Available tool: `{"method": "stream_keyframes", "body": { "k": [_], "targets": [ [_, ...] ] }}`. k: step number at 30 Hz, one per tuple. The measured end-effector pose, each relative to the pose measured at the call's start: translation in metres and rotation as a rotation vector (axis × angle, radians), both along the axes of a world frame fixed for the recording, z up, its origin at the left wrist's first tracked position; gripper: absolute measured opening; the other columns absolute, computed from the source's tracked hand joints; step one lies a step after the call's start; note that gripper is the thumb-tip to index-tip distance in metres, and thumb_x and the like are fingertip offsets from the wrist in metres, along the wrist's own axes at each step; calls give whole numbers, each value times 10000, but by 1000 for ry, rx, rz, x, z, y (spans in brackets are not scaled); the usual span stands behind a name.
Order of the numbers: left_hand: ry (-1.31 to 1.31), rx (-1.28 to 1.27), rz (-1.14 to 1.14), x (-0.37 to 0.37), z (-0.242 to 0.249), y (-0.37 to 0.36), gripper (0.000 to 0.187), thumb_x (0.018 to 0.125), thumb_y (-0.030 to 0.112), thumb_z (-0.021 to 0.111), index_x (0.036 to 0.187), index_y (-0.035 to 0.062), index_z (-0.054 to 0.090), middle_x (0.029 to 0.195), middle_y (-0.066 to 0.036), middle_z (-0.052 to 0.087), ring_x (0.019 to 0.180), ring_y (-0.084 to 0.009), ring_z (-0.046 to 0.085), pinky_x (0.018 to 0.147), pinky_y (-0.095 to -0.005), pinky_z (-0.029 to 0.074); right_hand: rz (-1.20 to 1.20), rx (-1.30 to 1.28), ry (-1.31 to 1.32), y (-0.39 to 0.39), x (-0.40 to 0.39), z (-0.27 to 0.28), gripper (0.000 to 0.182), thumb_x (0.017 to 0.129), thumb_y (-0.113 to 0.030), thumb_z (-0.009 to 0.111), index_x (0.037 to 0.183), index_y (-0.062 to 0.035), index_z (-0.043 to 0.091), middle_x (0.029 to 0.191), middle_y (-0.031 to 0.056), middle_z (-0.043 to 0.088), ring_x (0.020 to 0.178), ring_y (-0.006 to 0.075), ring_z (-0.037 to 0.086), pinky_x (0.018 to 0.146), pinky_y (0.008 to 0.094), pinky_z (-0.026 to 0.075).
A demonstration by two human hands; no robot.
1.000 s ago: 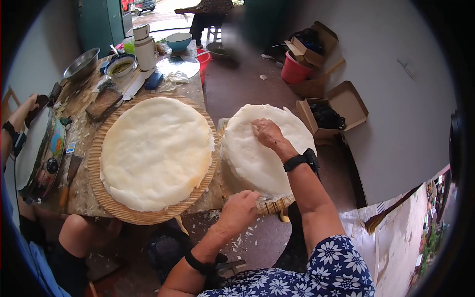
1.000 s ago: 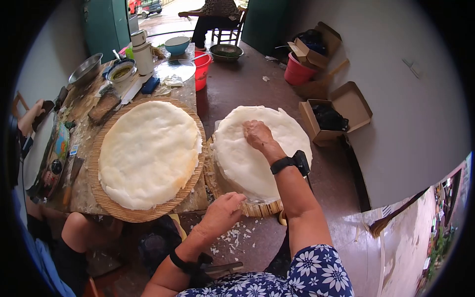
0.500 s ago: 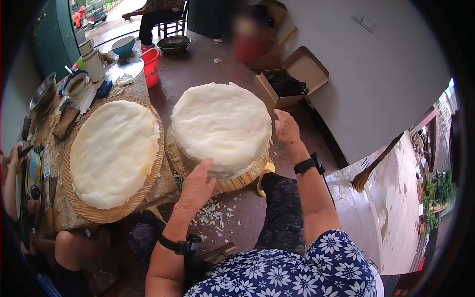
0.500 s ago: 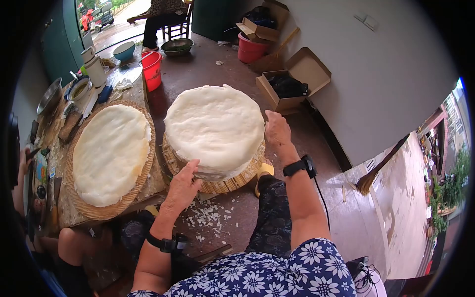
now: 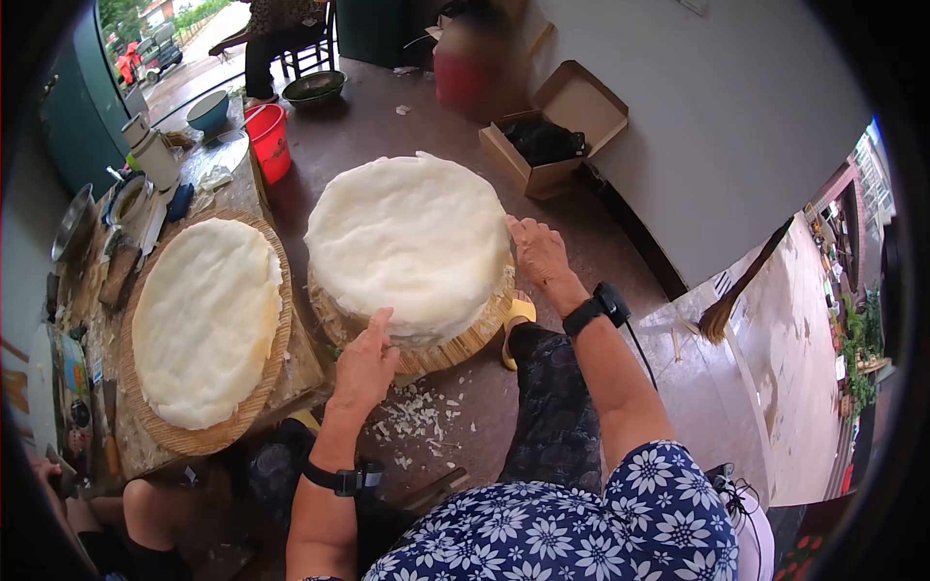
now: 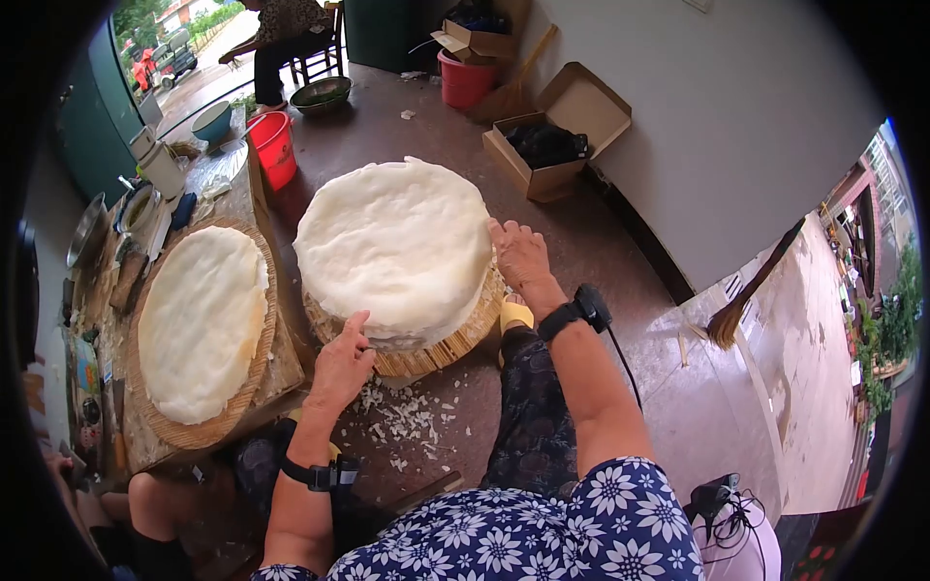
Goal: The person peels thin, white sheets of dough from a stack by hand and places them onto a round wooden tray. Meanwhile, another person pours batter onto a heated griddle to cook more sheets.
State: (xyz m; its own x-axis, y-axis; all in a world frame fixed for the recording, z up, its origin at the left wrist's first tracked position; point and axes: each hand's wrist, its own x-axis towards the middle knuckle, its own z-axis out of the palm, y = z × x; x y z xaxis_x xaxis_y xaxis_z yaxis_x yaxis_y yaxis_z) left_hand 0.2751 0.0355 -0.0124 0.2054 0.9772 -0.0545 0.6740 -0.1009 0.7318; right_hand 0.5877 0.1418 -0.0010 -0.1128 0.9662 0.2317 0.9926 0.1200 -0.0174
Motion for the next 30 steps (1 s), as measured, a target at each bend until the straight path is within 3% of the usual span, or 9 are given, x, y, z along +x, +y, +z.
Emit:
{"method": "stream_keyframes", "body": {
  "k": [4,7,9,12,16,19,22,28,30],
  "targets": [
    [5,38,-11,-3,-10,1,527,808,88,571,1309,147,419,954,-155,635,879,-345,611,774,-415,481,-35,-61,-16,0,-1,-1,290,876,-167,458,1147,-131,556,1013,118,591,964,300,570,825,408,440],
    [-38,126,-14,-6,-13,-1,501,813,71,601,1290,116,455,894,-117,631,738,-238,619,714,-348,501,-39,18,125,-12,-9,6,273,870,-163,469,1118,-125,577,990,114,599,953,298,569,817,411,436],
    [-184,120,7,-7,-9,-1,417,830,46,588,1237,94,509,867,-97,643,742,-184,622,694,-302,502,89,88,106,-20,-10,6,241,854,-152,491,1058,-111,611,973,115,606,946,298,572,805,413,438],
    [-387,171,65,-16,3,-1,327,822,56,588,1147,79,560,843,-137,652,750,-229,646,685,-322,499,68,-32,-66,-24,-14,9,227,840,-132,504,1020,-104,640,942,116,608,944,296,571,807,414,433],
    [-582,332,243,-38,13,1,264,845,63,593,1108,67,601,803,-82,653,716,-154,620,682,-276,497,123,76,47,-24,-43,23,229,836,-108,515,1021,-107,649,938,128,627,913,303,587,793,404,449],
    [-817,325,373,-68,33,-2,244,867,36,564,1105,3,606,905,-51,646,734,-110,609,687,-225,496,249,59,442,-20,-75,34,247,839,-95,525,1052,-120,649,968,156,639,873,308,609,757,378,475],
    [-1062,463,668,-111,47,-8,285,850,0,544,1131,-8,592,1035,-83,623,873,-134,603,770,-246,484,245,-457,1213,-24,-135,50,257,861,-150,576,1095,-60,629,919,55,648,823,151,608,699,291,487],
    [-906,761,1175,-201,48,-39,454,825,-17,511,1273,-10,439,1262,-112,468,1136,-198,467,984,-329,370,374,-809,1448,-37,-230,65,336,878,-200,593,1160,-20,564,986,53,608,848,132,607,718,261,515],
    [-1197,788,1160,-215,51,-53,476,825,2,510,1285,-3,389,1279,-106,432,1166,-205,443,1005,-326,342,369,-828,1442,-39,-251,63,306,888,-189,572,1151,-33,570,962,38,604,820,124,600,692,264,514]
  ]
}}
